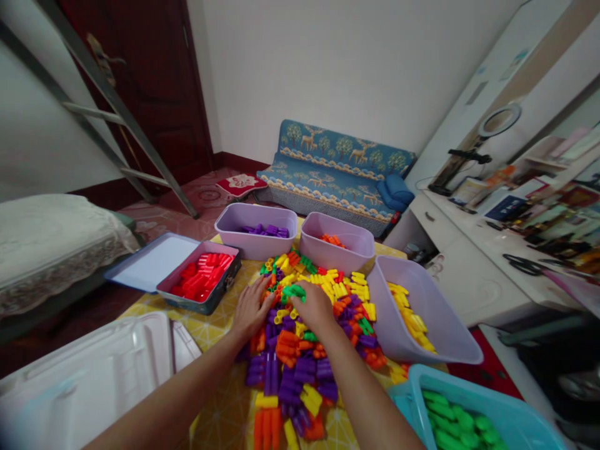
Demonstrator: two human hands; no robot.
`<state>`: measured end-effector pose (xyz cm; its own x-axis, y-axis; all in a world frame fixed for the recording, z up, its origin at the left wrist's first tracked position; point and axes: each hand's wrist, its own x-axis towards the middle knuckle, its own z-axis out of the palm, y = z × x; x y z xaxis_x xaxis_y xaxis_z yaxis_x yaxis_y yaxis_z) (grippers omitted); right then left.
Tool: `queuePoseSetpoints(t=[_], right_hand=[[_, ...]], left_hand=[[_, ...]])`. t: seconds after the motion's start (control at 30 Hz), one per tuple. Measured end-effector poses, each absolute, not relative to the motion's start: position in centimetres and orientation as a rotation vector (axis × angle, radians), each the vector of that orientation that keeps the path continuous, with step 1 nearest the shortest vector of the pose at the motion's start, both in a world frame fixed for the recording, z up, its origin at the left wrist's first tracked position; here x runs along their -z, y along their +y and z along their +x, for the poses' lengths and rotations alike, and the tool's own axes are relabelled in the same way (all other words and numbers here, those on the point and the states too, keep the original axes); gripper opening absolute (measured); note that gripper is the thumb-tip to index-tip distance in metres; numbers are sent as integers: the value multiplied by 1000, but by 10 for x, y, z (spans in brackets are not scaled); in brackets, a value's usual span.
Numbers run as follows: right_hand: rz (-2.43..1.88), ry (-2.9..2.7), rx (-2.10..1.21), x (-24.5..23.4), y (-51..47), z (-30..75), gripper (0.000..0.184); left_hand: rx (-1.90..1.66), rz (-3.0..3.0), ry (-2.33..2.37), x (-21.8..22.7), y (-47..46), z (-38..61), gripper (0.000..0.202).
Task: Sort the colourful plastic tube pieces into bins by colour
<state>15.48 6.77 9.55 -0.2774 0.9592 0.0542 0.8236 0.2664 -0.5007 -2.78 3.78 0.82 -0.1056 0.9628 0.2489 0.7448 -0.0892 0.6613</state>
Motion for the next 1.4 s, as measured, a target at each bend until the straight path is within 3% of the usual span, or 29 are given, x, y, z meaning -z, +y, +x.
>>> queuePoseSetpoints(t=[0.27, 0.47, 0.67, 0.83, 1.03, 1.4], right_hand=[[-1408, -1966, -328, -74, 10, 168, 27], [-1482, -1588, -442, -57, -15, 188, 38], [-1532, -1007, -404, -84, -41, 195, 37], [-1119, -471, -544, -112, -58, 216, 28], [-987, -274, -634, -100, -62, 271, 7], [-977, -179, -633, -95, -60, 276, 15]], left_hand=[[-1008, 1872, 1873, -5, 38, -28, 53], [-1005, 1872, 1875, -8, 38, -28, 53], [-993, 1872, 1877, -7, 39, -28, 55], [-980, 1880, 1877, -5, 40, -29, 55], [-983, 1886, 1886, -7, 39, -28, 54], [-993, 1881, 1878, -9, 38, -28, 54]])
